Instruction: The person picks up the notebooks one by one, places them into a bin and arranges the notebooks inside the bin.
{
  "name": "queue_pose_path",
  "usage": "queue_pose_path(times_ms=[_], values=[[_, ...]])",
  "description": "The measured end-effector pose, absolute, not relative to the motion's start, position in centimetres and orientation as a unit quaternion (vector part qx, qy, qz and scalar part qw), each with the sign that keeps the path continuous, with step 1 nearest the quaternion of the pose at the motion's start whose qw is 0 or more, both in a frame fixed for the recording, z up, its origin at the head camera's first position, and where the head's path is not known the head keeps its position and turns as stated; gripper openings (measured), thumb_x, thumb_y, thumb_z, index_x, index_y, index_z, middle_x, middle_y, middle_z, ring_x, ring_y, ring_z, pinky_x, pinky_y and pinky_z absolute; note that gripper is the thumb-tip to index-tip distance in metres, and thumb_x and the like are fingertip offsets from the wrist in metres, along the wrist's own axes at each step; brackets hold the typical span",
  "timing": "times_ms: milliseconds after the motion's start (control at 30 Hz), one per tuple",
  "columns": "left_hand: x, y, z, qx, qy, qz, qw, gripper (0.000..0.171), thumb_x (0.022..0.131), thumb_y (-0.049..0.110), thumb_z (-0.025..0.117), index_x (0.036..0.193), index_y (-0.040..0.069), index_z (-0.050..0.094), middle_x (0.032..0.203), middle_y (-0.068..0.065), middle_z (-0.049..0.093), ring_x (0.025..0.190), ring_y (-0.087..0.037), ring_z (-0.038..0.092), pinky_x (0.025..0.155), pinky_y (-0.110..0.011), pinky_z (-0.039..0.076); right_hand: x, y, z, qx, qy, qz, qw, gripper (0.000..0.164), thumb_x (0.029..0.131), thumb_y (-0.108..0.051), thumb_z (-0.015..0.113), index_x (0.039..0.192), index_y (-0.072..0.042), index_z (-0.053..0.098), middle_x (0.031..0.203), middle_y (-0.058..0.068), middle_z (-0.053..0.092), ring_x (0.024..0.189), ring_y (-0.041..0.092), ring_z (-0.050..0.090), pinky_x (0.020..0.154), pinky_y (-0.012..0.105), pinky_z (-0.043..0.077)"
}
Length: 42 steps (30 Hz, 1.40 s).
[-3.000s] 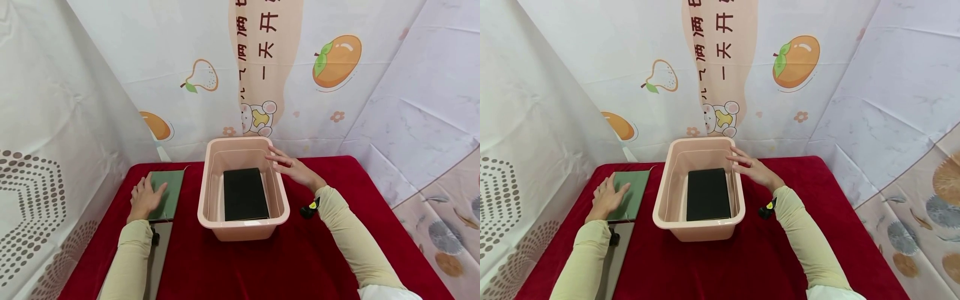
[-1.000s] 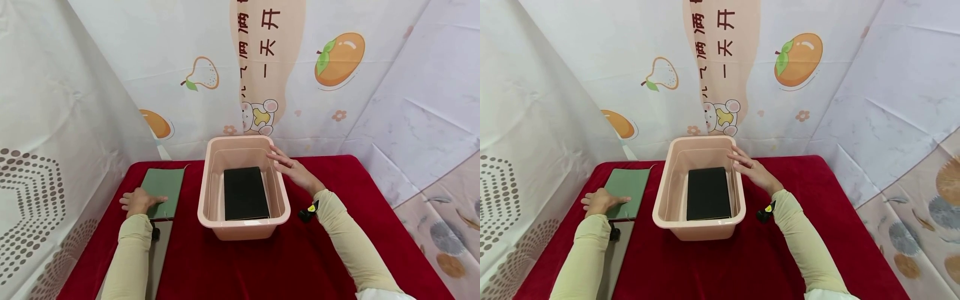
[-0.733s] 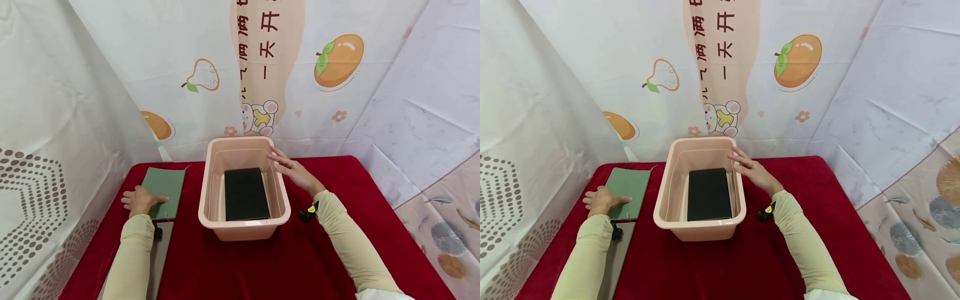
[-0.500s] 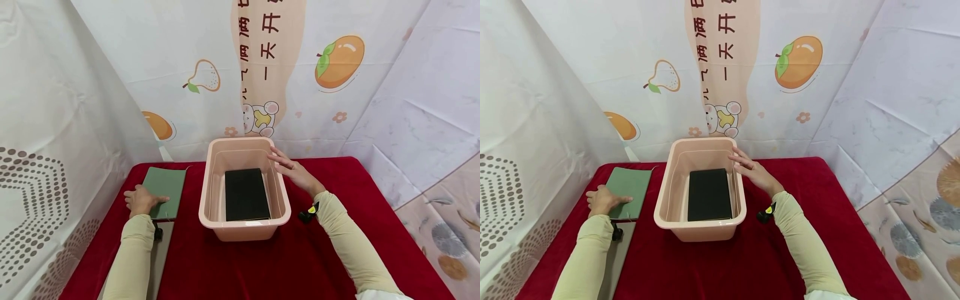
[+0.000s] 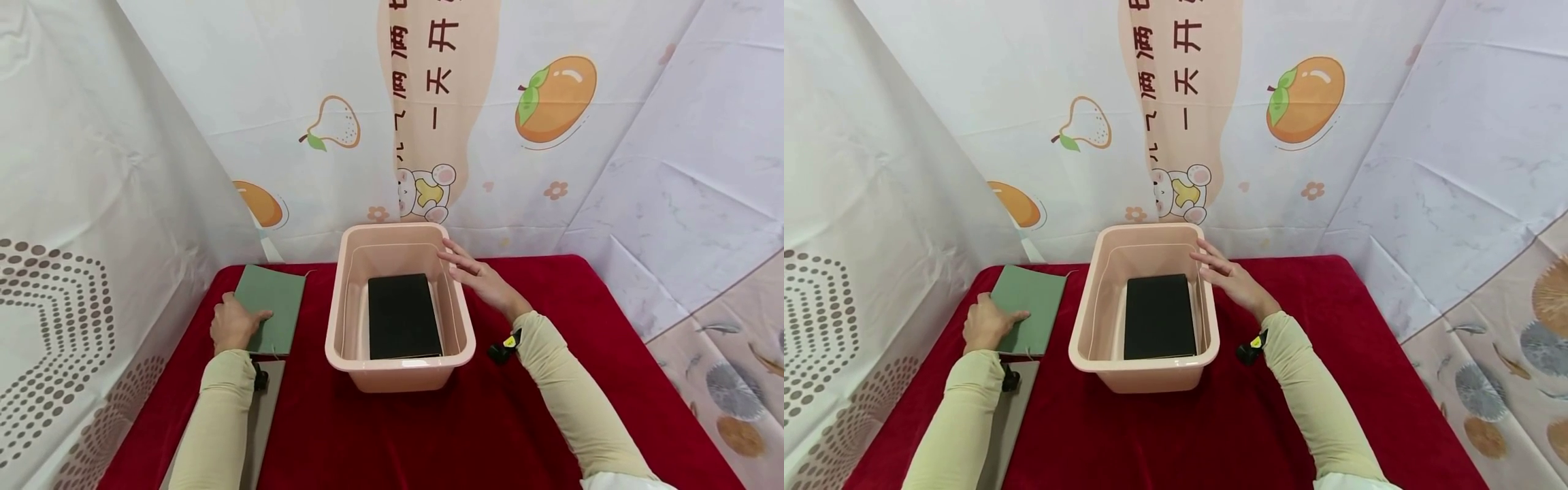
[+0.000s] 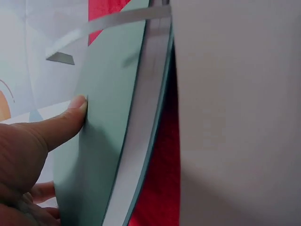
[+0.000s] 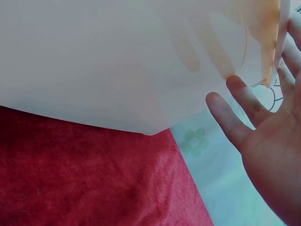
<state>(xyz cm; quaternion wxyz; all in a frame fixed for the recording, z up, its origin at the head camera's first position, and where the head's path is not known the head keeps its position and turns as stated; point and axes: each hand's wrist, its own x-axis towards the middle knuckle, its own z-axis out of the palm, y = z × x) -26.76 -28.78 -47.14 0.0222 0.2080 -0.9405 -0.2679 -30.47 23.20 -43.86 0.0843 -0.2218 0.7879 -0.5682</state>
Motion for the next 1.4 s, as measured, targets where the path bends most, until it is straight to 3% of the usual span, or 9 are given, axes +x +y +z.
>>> queue_pose_path(times_ms=[200, 467, 767, 1033, 1400], values=[[-26.8, -28.6, -46.7, 0.227, -0.931, -0.283, 0.033, 0.097, 0.087, 0.037, 0.08, 0.159, 0.001, 0.025, 0.144, -0.038, 0.045, 0.125, -0.06, 0.047, 0.102, -0.072, 0.042, -30.5, 23.1, -43.9, -0.225, 0.785, -0.571, 0.086, 0.051, 0.106, -0.032, 0.053, 0.153, -0.014, 0.048, 0.169, -0.018, 0.023, 0.159, 0.018, 0.016, 0.126, 0.058, 0.022], [-26.8, -28.8, -46.5, 0.212, -0.937, -0.273, 0.056, 0.087, 0.089, 0.039, 0.078, 0.159, 0.013, 0.034, 0.14, -0.033, 0.055, 0.114, -0.057, 0.057, 0.089, -0.069, 0.047, -30.5, 23.3, -43.9, -0.224, 0.791, -0.563, 0.085, 0.051, 0.106, -0.035, 0.053, 0.153, -0.017, 0.048, 0.17, -0.018, 0.022, 0.16, 0.017, 0.012, 0.126, 0.059, 0.021], [-26.4, -28.6, -46.2, 0.193, -0.933, -0.289, 0.093, 0.081, 0.088, 0.036, 0.08, 0.157, 0.017, 0.041, 0.14, -0.03, 0.058, 0.108, -0.053, 0.062, 0.083, -0.064, 0.051, -30.4, 23.1, -44.0, -0.23, 0.787, -0.565, 0.086, 0.05, 0.106, -0.033, 0.052, 0.153, -0.016, 0.048, 0.17, -0.016, 0.021, 0.16, 0.017, 0.013, 0.126, 0.059, 0.022], [-26.3, -28.4, -45.4, 0.201, -0.922, -0.315, 0.103, 0.077, 0.088, 0.034, 0.08, 0.155, 0.02, 0.045, 0.141, -0.027, 0.059, 0.11, -0.052, 0.062, 0.088, -0.063, 0.051, -30.5, 23.0, -43.9, -0.23, 0.792, -0.559, 0.085, 0.052, 0.107, -0.034, 0.051, 0.154, -0.013, 0.046, 0.171, -0.014, 0.02, 0.16, 0.02, 0.012, 0.126, 0.061, 0.021], [-26.5, -28.5, -45.1, 0.199, -0.918, -0.323, 0.119, 0.077, 0.087, 0.035, 0.081, 0.154, 0.022, 0.047, 0.137, -0.025, 0.063, 0.109, -0.049, 0.063, 0.09, -0.059, 0.052, -30.3, 23.2, -43.7, -0.223, 0.79, -0.565, 0.087, 0.048, 0.107, -0.033, 0.052, 0.153, -0.022, 0.05, 0.169, -0.018, 0.021, 0.16, 0.016, 0.012, 0.126, 0.058, 0.021]])
